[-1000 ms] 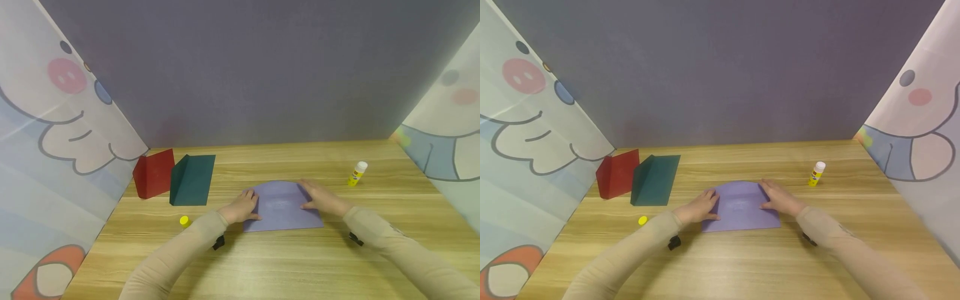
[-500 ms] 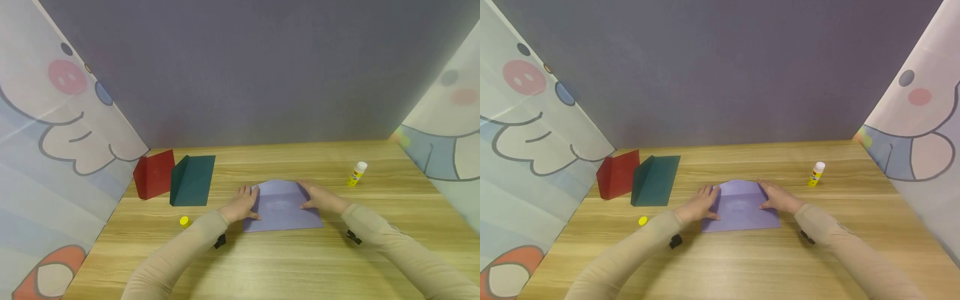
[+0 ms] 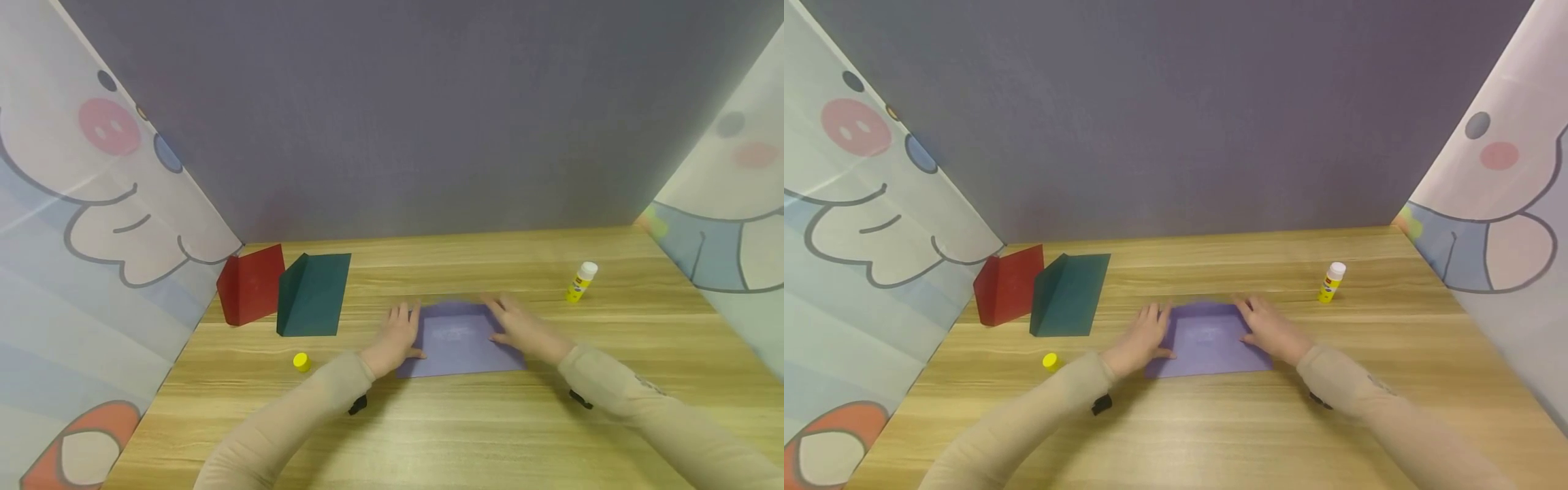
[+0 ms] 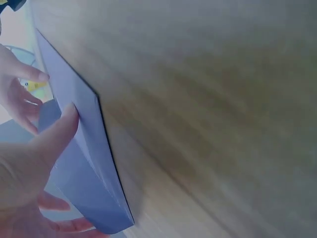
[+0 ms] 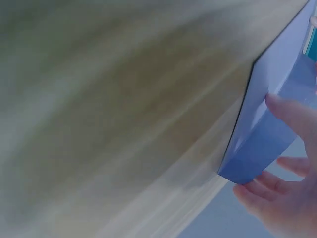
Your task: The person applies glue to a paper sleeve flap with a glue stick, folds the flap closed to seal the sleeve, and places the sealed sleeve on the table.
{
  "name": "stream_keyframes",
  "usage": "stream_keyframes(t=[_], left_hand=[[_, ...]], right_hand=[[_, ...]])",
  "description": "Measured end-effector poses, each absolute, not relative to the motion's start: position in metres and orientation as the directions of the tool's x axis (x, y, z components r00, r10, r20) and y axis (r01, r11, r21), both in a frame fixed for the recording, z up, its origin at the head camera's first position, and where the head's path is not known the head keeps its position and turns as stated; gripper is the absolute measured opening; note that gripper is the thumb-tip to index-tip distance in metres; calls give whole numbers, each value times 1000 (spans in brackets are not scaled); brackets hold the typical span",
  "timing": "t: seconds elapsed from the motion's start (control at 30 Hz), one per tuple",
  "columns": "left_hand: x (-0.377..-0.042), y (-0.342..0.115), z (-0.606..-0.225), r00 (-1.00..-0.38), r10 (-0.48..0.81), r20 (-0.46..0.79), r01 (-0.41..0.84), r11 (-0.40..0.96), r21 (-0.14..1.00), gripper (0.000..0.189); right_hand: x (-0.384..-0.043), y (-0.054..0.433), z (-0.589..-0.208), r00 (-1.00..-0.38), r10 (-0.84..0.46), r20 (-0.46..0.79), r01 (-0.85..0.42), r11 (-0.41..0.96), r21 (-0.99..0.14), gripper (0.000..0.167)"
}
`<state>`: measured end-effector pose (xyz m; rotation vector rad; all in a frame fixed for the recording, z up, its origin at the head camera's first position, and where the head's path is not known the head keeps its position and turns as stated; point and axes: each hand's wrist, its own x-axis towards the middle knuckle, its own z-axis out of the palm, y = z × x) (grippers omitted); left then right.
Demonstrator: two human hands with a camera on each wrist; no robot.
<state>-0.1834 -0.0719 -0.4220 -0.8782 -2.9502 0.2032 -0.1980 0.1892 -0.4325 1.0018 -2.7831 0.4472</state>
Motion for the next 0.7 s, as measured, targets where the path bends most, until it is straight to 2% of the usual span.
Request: stream_keyframes(t=[0.17,0.43,0.7], left_hand=[[-178,-71,-421,-833,553,35,544,828,-136,91],[-176,-72,-424,-812,581,49,577,813,-81,74],[-173,-74,-424,-780,619,96,611,785,-102,58]], right_hand=[[-193,188,-433,-776,-589,226,-630,736,-247,57],[-190,187,-434,-739,-620,265,-672,705,-225,52],[-188,186,-432,-728,-635,257,-684,694,-225,45]])
